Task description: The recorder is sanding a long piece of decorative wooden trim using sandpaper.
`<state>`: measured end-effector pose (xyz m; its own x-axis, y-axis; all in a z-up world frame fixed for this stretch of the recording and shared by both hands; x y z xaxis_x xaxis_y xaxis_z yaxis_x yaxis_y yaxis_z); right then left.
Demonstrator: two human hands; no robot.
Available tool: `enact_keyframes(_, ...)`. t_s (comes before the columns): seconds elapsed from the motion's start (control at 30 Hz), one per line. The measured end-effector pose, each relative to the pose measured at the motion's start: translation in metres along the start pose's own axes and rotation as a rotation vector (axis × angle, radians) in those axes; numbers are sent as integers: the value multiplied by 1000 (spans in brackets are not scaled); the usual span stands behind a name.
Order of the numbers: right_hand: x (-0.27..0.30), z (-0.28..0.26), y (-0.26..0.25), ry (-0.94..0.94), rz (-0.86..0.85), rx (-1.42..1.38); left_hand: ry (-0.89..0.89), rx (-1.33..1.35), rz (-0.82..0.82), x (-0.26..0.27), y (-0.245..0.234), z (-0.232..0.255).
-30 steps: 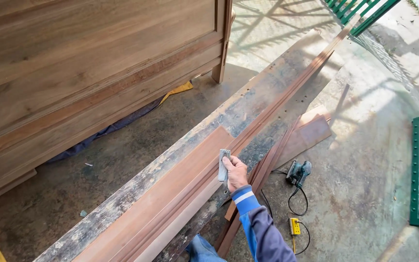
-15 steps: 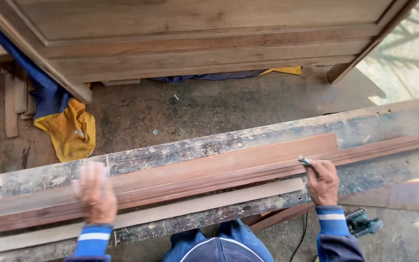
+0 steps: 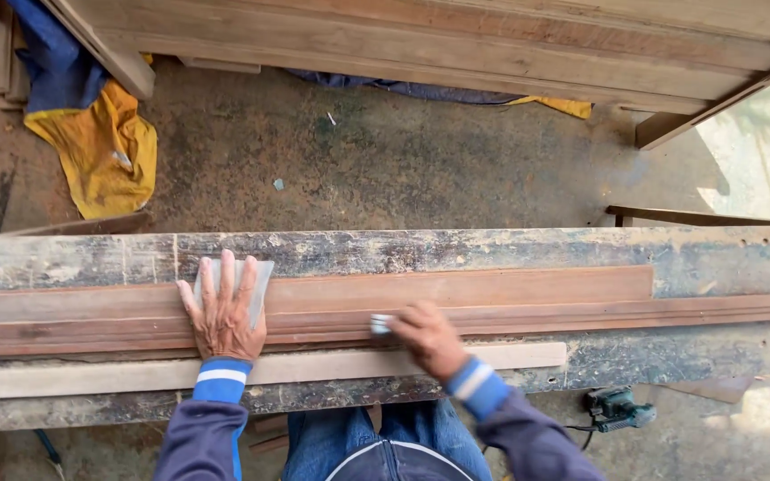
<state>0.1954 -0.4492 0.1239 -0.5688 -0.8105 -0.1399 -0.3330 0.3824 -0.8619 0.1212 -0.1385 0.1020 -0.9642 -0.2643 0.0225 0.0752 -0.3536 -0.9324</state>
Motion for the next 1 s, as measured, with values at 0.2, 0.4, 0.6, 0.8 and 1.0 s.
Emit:
enact_keyframes(0.2,34,14,-2,-33,-93,72,13,93,27,2,5,-6)
enact_keyframes(0.4,120,91,-72,281,10,275,-20,94,38,5,7,-6)
enact_keyframes(0.6,17,-2,-18,3,18,64,-17,96,31,3,6,-2)
enact_keyframes(0.8,88,75,-59,68,-140,215,-22,102,26,2,3,-4)
enact_keyframes(1.0,36,30,-13,42,-78,134,-33,100,32,2,1,-4)
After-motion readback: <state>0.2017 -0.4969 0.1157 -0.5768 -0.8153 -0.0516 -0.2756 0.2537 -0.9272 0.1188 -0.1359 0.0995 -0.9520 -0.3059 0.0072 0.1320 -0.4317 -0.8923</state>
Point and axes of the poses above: each hand's wrist, its own x-axis away from the middle knuckle, its own y-axis out of the palm, z = x × y, the point moved 8 cm from there along -x, towards the middle knuckle, and after that the axes turned 13 degrees about x, right-handed, at the moved point
